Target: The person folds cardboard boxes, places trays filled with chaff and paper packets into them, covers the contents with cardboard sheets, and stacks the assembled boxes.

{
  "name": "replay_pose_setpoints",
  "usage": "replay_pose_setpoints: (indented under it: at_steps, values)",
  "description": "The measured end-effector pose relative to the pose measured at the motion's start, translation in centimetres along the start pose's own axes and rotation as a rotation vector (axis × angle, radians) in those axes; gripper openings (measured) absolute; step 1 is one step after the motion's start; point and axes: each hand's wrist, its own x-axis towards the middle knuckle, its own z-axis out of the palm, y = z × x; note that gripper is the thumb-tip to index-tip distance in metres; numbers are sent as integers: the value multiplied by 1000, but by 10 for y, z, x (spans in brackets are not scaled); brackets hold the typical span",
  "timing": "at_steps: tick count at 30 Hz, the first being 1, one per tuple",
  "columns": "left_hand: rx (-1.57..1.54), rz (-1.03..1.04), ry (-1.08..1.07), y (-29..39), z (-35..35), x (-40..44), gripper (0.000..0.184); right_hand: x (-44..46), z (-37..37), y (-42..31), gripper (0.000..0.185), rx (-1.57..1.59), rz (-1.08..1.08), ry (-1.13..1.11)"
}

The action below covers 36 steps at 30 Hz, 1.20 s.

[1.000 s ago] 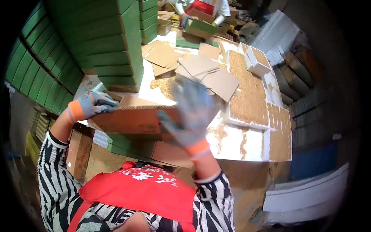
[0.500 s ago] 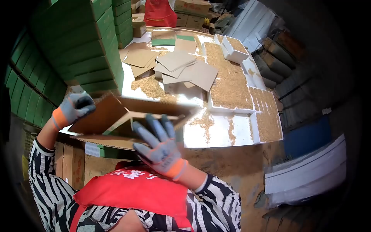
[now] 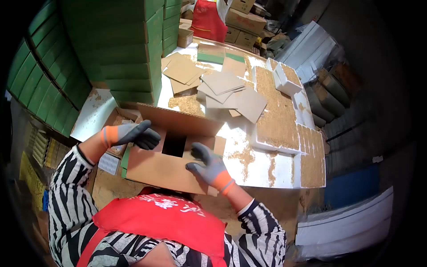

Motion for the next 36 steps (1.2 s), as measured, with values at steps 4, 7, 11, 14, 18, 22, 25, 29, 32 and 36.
replay_pose_setpoints:
  at_steps: [4, 7, 11, 14, 18, 22, 25, 29, 32, 36]
  values:
    - [820, 277, 523, -17, 48, -7, 42, 3, 11, -35, 66, -714, -308, 277]
    - [966, 313, 792, -29, 78, 0, 55, 38, -23, -61, 70, -918, -381, 542]
    - [1014, 797, 1523, -29, 70, -6, 69, 19, -17, -48, 64, -651, -145, 179]
    - [793, 172, 1217, -40, 50, -1, 60, -14, -3, -6, 51, -160, -156, 138]
    - [857, 195, 1099, -41, 47, -9, 46, 1, -39, 54, 72, 506, 381, 581]
    - [874, 670, 1181, 15, 68, -41, 38, 8, -64, 142, 74, 976, 493, 241]
    - [-180, 1143, 1100, -9, 44, -7, 53, 11, -77, 11, 42, 767, 57, 282]
    - [-996, 853, 330, -135, -32, 41, 67, 1, -48, -19, 35, -291, -402, 245]
    - [-1119, 444, 277, -147, -45, 35, 67, -11, 9, 27, 24, -437, -418, 30]
    - [722, 697, 542, -119, -61, -3, 41, -24, 2, 17, 34, 473, -142, -301]
